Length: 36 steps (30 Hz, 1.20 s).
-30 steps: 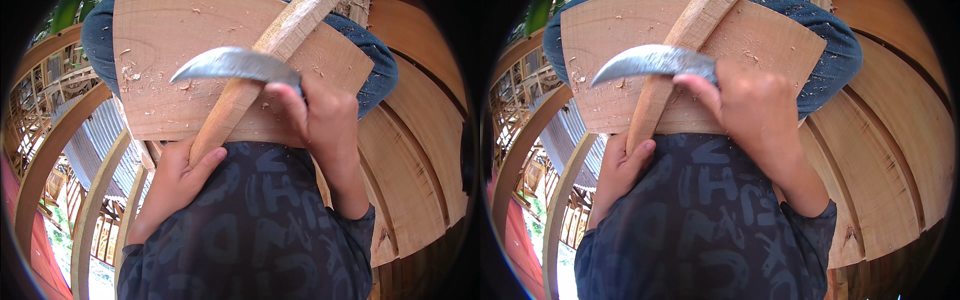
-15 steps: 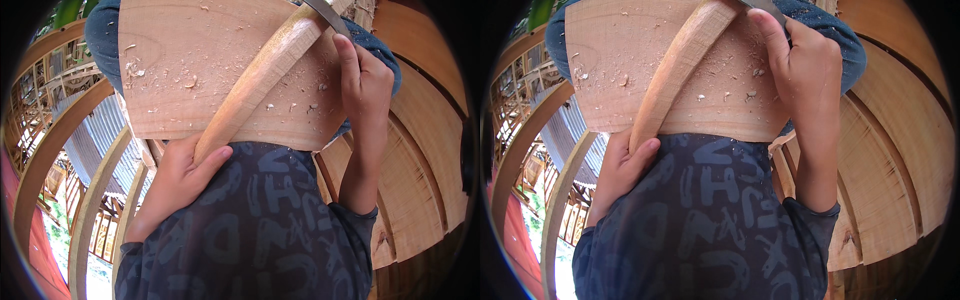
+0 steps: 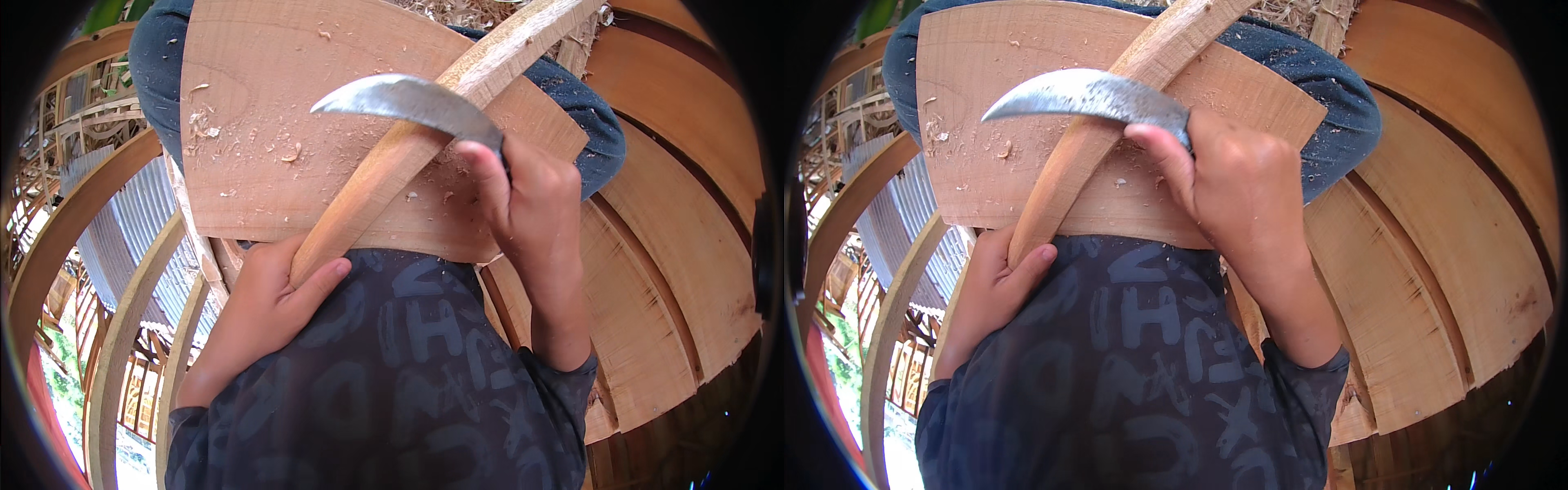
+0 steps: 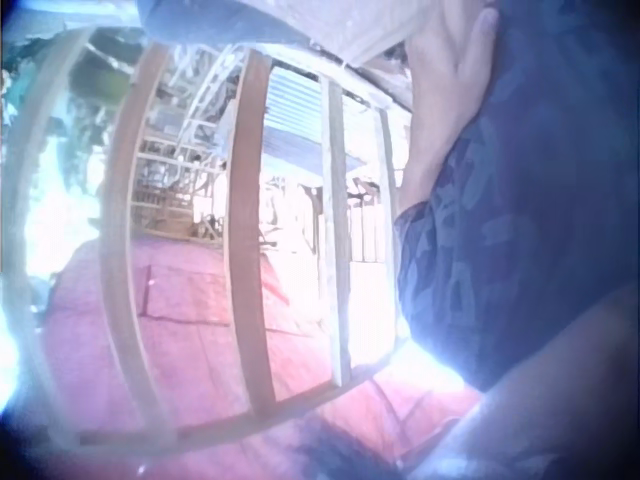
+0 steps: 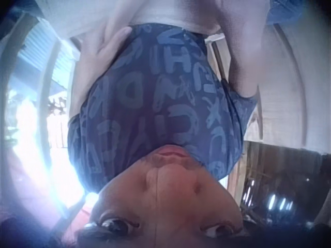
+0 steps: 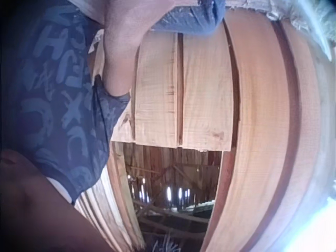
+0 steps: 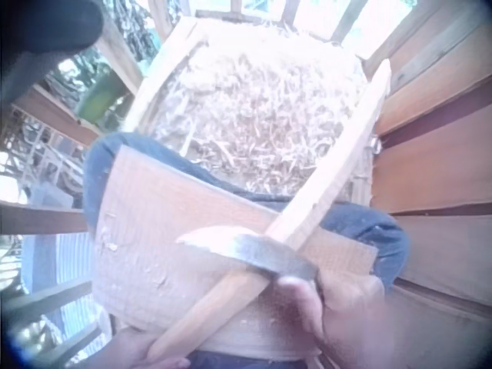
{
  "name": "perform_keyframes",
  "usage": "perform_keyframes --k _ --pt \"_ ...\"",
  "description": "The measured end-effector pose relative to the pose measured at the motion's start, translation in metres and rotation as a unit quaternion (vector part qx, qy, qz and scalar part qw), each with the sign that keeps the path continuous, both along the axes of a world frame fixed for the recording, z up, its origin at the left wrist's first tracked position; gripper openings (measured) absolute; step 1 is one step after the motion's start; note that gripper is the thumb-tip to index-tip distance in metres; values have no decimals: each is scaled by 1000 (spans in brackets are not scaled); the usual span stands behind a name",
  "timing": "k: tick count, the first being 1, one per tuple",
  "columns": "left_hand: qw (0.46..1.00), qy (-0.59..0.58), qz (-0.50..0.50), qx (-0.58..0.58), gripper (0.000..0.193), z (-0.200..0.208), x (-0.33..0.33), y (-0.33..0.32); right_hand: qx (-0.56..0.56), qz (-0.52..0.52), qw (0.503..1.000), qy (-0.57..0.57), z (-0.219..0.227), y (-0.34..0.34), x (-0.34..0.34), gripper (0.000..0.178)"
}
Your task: The person sits cross-legged and uses a curved knife to shave and shape a long wooden stick held against a flat board on their lap. Wood shavings accumulate on the board and surrounding area as the person repeatedly scrapes the stick's surface.
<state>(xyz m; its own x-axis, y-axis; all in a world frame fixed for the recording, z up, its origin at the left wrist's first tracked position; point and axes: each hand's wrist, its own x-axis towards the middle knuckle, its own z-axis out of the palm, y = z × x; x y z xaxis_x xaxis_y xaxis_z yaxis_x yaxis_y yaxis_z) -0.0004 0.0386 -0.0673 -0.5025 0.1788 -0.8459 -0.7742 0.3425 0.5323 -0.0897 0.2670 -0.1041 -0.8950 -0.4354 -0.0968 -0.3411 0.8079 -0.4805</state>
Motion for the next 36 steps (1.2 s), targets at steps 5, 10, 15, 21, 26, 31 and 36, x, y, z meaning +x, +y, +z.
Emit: perform_keyframes --k 5,10,15,21,26,31,36 --pt "999 14 31 15 32 -3 2 0 79 -136 987 -24 -7 28 -48 43" --pt "999 40 8 0 31 -2 -1 0 18 46 999 8 -1 0 -5 50" --pt "999 14 30 22 32 -4 8 -3 58 -226 972 -23 -9 39 -59 52" --pt "987 -71 77 121 31 -1 3 -15 -22 -176 981 -76 6 16 -36 47" --pt "991 57 -69 98 27 7 11 -23 -116 -235 957 -128 4 19 -19 46" --pt "994 76 -68 41 25 23 -7 -13 -149 -285 940 -114 5 27 6 43" --pt "990 126 -56 8 23 24 -12 3 -160 -281 939 -119 6 28 27 43"
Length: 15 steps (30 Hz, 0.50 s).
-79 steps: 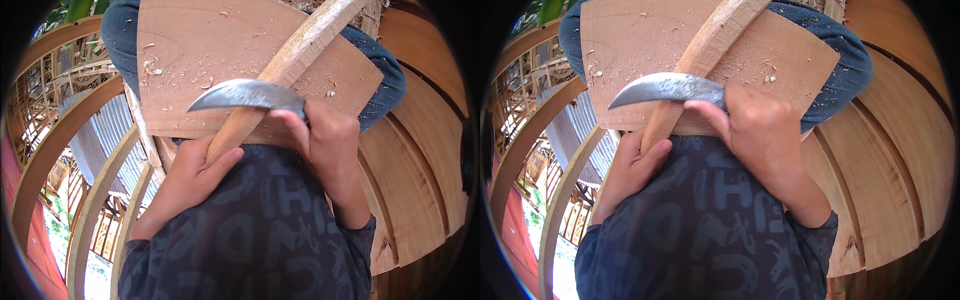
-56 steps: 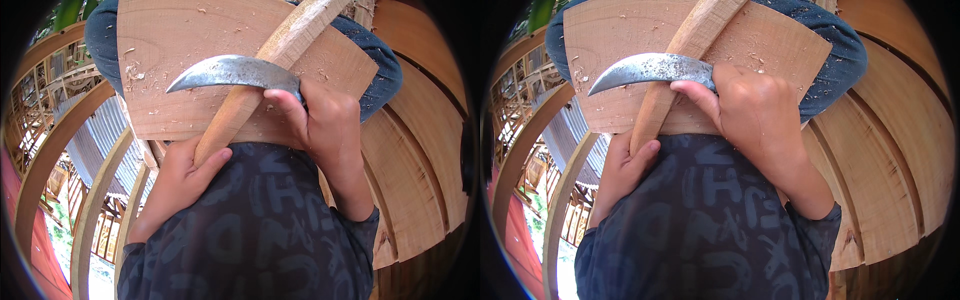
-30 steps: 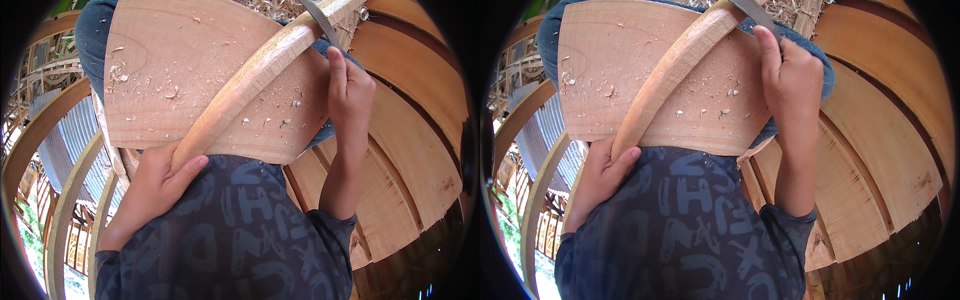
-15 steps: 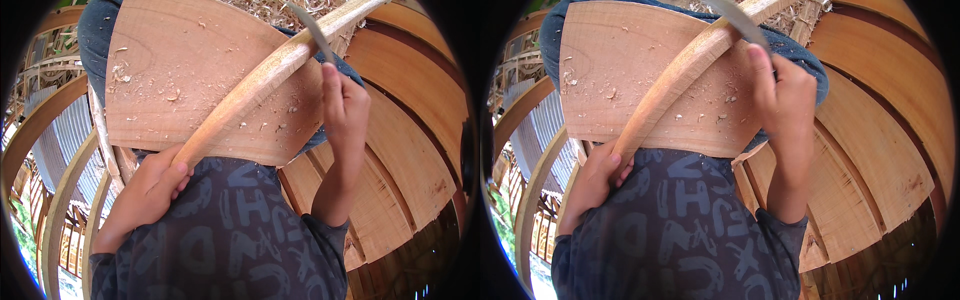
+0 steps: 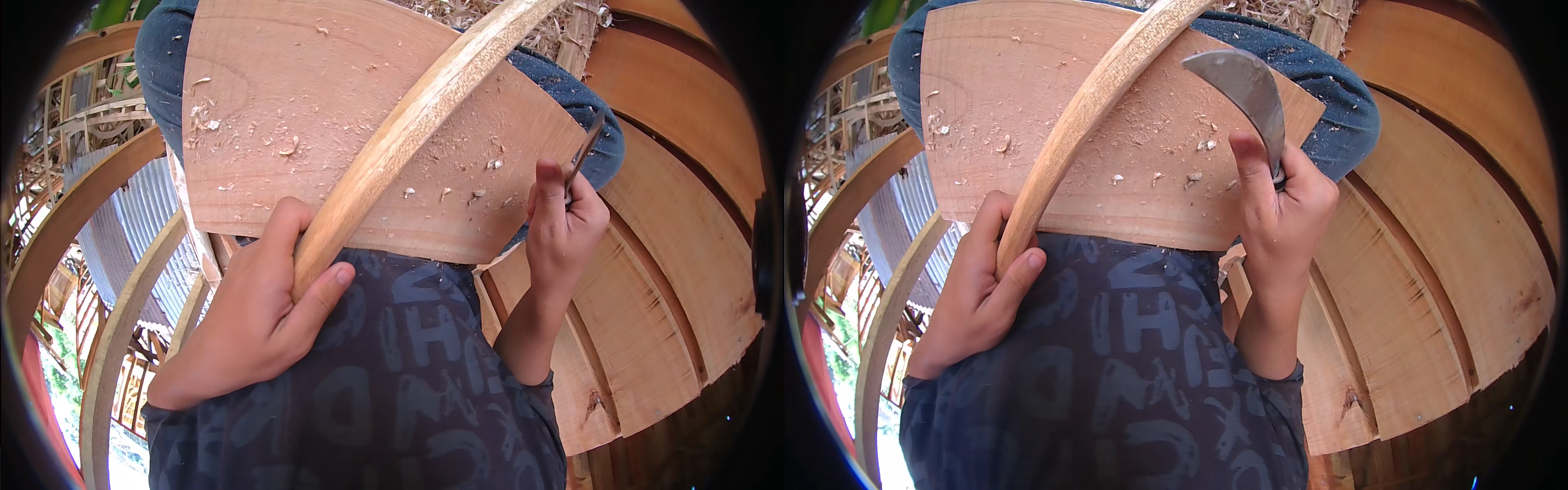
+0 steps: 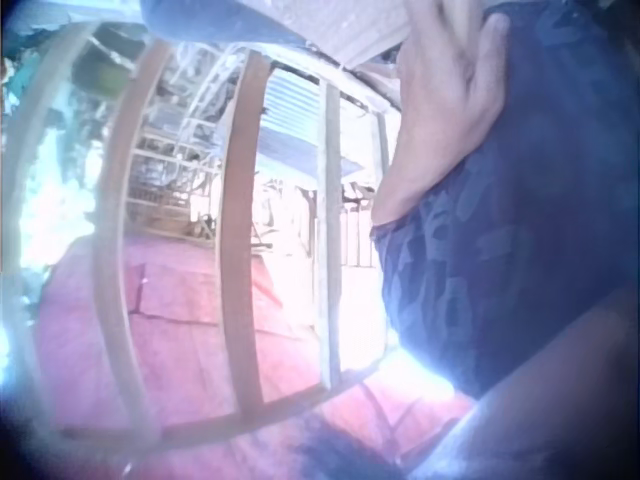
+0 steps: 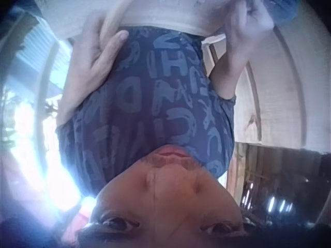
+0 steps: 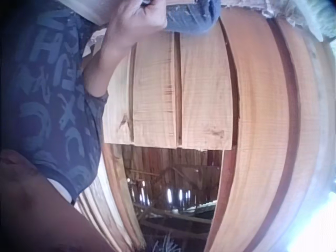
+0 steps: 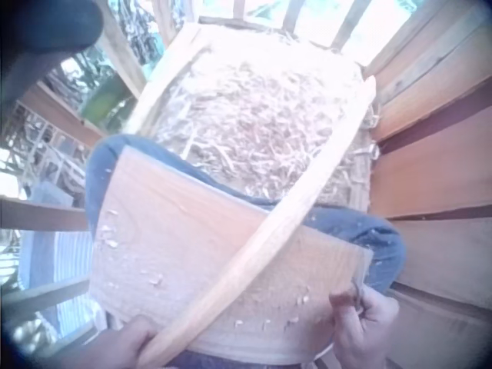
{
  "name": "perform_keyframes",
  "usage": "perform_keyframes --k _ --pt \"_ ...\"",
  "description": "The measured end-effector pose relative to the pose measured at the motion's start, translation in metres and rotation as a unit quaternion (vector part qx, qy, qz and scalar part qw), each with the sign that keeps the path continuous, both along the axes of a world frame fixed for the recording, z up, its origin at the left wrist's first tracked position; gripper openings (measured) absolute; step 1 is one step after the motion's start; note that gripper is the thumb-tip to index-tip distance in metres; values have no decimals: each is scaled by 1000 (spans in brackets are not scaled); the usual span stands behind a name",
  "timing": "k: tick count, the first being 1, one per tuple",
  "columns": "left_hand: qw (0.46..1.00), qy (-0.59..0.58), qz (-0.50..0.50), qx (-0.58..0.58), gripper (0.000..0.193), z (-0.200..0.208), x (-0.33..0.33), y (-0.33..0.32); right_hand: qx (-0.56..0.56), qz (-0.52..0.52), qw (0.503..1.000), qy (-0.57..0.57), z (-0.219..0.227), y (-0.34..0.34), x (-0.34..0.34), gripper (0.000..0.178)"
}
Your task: The person sits cross-legged and uses a curved knife to shave and shape a long wooden stick held against a flat board on their lap. Wood shavings accumulate on the board and surrounding area as the person repeatedly scrapes the stick's surface.
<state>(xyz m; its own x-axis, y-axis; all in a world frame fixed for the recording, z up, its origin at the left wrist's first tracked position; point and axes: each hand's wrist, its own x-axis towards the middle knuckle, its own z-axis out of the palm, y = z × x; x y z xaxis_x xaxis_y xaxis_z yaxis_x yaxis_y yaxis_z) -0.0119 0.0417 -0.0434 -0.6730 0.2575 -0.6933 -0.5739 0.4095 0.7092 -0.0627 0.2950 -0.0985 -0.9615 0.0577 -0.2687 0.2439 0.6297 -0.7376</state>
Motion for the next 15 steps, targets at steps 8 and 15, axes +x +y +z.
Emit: perform_keyframes --k 8,15 --pt "987 -130 87 44 26 7 -2 4 -87 54 995 -12 0 -4 6 49" --pt "991 66 -58 -101 35 5 0 8 31 162 986 5 11 -29 8 54"
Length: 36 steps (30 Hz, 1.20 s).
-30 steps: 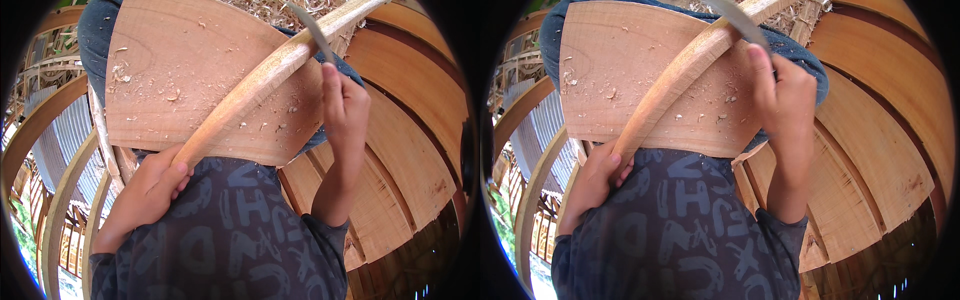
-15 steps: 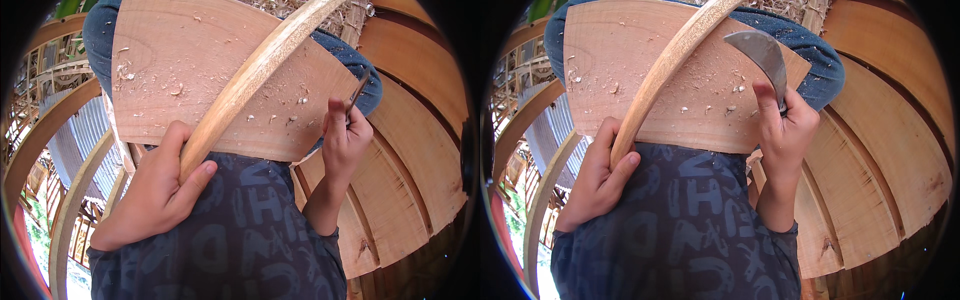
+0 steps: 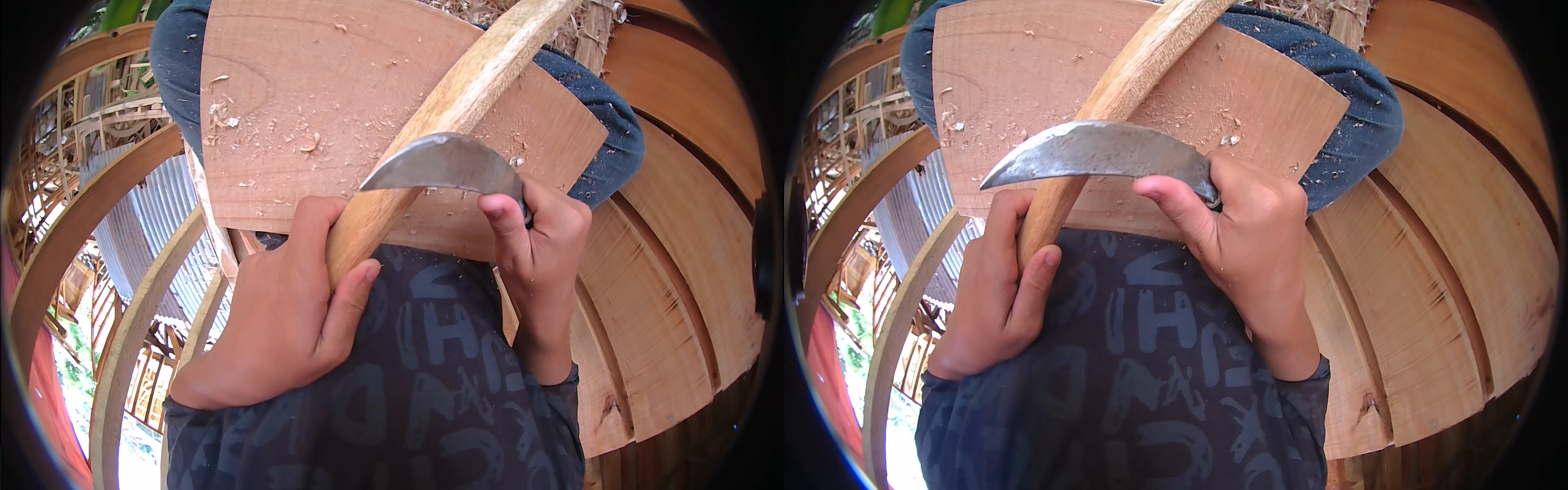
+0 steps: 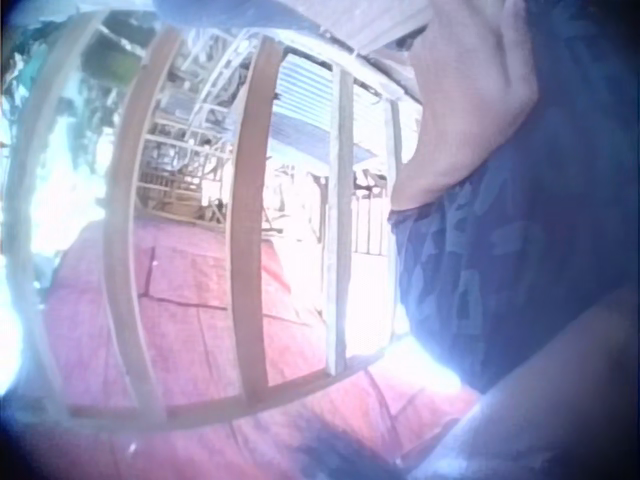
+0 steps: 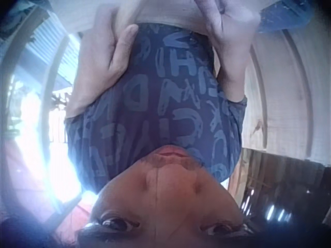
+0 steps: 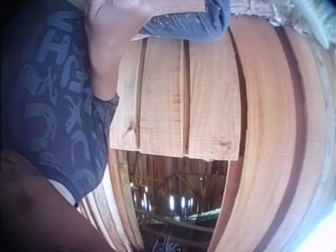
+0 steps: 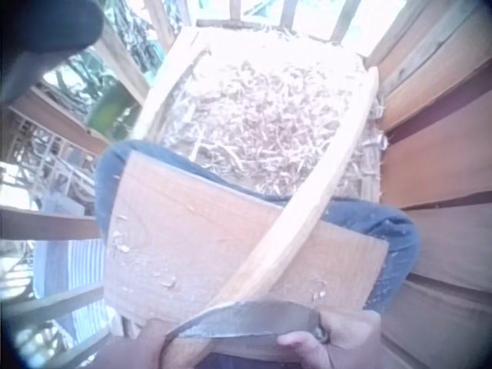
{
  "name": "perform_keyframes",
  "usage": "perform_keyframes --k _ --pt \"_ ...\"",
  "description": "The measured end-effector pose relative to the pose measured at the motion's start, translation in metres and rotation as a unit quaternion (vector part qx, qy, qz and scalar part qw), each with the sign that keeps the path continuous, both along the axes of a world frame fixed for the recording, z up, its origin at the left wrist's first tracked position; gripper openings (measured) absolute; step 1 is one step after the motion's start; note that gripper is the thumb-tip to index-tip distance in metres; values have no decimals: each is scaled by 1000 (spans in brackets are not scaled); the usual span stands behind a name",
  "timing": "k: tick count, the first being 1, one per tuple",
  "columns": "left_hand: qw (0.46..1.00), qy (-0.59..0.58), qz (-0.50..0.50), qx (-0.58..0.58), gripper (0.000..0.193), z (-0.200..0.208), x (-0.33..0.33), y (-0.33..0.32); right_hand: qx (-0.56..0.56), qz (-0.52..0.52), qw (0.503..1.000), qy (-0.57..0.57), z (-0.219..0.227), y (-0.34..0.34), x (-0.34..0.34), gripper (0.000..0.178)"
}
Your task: The person sits cross-legged and uses a curved knife to shave and shape a long wooden stick held against a flat board on their lap. Wood shavings accumulate on the board and surrounding area as the person repeatedly scrapes the stick's surface.
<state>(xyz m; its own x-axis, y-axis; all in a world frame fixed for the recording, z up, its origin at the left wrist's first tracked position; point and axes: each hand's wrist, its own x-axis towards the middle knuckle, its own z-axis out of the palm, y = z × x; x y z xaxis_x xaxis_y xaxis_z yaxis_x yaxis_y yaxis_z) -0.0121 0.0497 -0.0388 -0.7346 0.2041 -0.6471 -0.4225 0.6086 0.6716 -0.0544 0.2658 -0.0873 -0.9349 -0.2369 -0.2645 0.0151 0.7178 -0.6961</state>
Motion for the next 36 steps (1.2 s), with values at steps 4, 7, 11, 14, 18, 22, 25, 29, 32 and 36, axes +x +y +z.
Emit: perform_keyframes --k 4,7,11,14,18,22,25,29,32,36 --pt "995 59 -59 -60 38 4 2 -1 55 50 997 26 11 -5 4 56" --pt "991 82 -77 -70 39 4 4 -2 55 62 996 37 12 -10 4 58" --pt "997 -16 -36 -67 40 7 2 -1 122 74 988 50 5 -6 -6 56" --pt "998 -33 1 -57 40 6 0 2 131 71 984 92 0 -9 -11 62" --pt "999 -1 5 -49 38 4 3 3 130 61 984 104 -6 -5 -11 62" --pt "998 21 -6 -53 38 3 5 2 133 65 980 133 -10 -4 -13 62" --pt "999 14 -5 -44 38 3 5 1 152 67 976 142 -11 0 -14 62" --pt "999 7 4 -46 38 4 7 1 164 64 972 153 -11 4 -16 62" --pt "999 20 5 -36 38 2 7 1 154 48 976 147 -11 3 -15 62" --pt "999 4 1 -35 39 4 8 -1 188 -48 972 134 -18 16 -27 64"
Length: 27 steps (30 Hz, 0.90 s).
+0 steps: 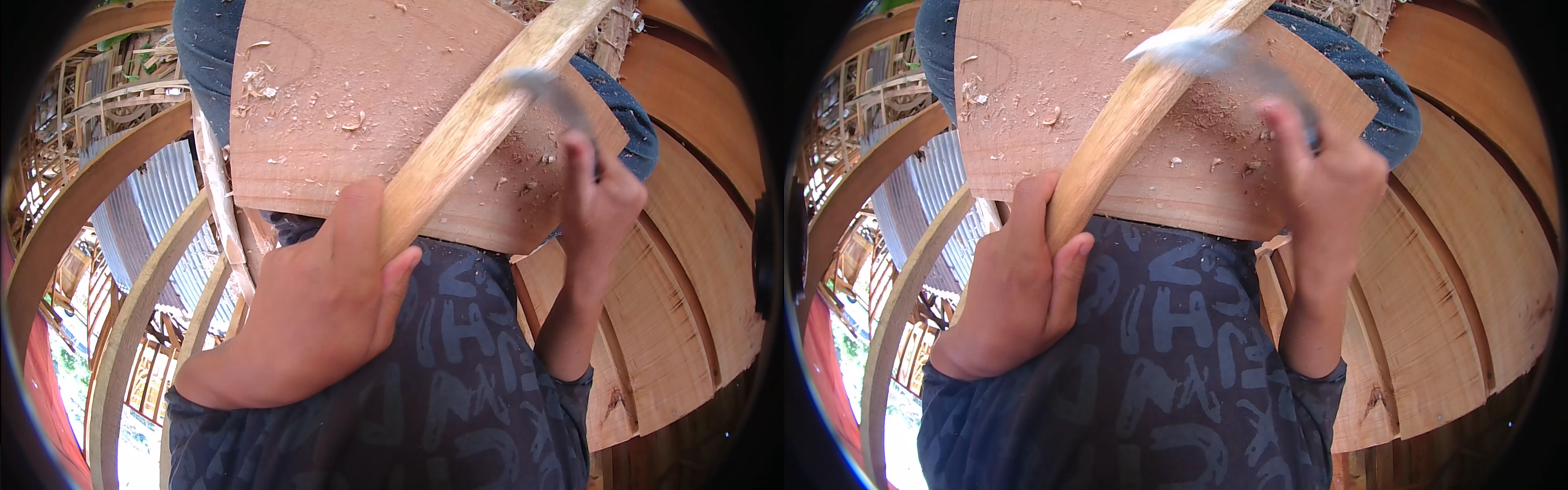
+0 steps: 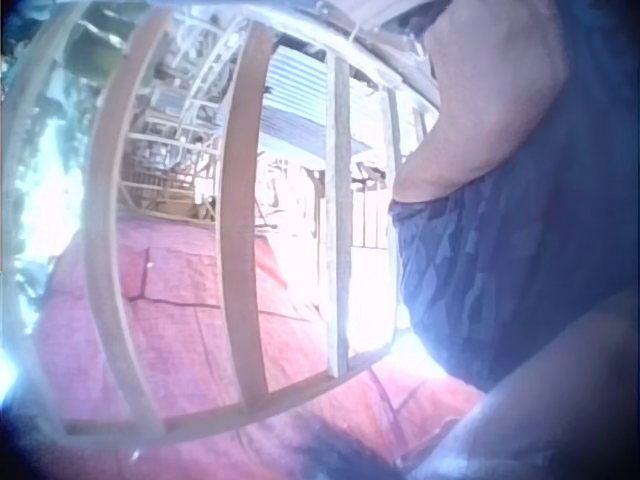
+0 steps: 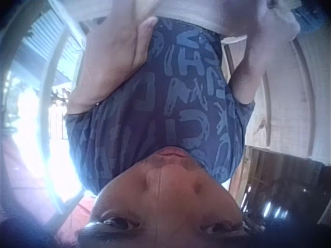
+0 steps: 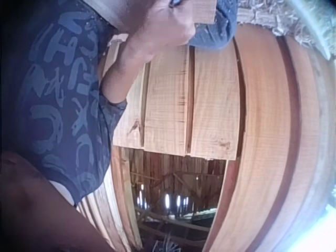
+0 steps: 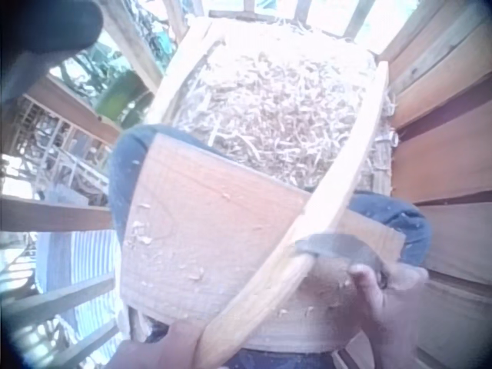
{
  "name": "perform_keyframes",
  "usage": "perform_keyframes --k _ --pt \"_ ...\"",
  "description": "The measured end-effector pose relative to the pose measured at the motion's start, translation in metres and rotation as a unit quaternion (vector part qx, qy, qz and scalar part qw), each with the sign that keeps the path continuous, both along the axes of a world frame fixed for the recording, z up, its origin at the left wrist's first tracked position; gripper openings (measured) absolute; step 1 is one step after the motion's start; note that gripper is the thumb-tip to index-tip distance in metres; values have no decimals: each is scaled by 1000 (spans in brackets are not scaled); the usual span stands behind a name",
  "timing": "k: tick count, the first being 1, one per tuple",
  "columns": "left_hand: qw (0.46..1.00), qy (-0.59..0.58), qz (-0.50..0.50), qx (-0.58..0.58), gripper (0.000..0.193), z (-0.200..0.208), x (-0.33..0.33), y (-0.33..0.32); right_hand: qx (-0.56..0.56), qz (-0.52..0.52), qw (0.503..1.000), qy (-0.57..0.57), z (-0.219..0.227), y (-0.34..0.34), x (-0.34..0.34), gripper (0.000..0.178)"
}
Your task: The person sits cross-legged and uses a curved knife to shave and shape a long wooden stick held against a flat board on their lap. Wood shavings accumulate on the board and surrounding area as the person repeatedly scrapes the stick's surface.
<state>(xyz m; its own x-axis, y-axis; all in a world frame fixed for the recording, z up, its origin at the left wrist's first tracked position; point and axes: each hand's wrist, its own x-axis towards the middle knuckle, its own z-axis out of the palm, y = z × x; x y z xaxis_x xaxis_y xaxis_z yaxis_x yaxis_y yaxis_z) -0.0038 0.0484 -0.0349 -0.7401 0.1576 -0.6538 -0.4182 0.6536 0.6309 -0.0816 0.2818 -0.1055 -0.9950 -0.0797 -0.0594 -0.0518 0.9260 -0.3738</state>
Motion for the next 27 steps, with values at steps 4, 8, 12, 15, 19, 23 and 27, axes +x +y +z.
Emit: perform_keyframes --k 4,8,12,15,19,23,27 --pt "1000 -8 -20 16 41 4 6 -10 18 -221 975 -15 2 95 -28 64" --pt "1000 1 -1 4 40 -1 9 -1 -68 -148 986 -39 25 48 -8 61" --pt "999 32 -21 -2 40 -4 7 1 -38 86 992 -79 23 -26 28 58" --pt "999 34 -38 -17 41 0 7 -2 -41 78 989 -116 27 -29 31 52" --pt "998 30 -37 -33 42 2 13 -2 42 23 998 -43 10 -9 14 66" --pt "998 19 -51 -40 42 8 18 -6 82 -174 980 -42 -11 102 -25 67" --pt "998 19 -39 -41 43 8 23 0 -106 -141 981 -81 16 61 6 61"
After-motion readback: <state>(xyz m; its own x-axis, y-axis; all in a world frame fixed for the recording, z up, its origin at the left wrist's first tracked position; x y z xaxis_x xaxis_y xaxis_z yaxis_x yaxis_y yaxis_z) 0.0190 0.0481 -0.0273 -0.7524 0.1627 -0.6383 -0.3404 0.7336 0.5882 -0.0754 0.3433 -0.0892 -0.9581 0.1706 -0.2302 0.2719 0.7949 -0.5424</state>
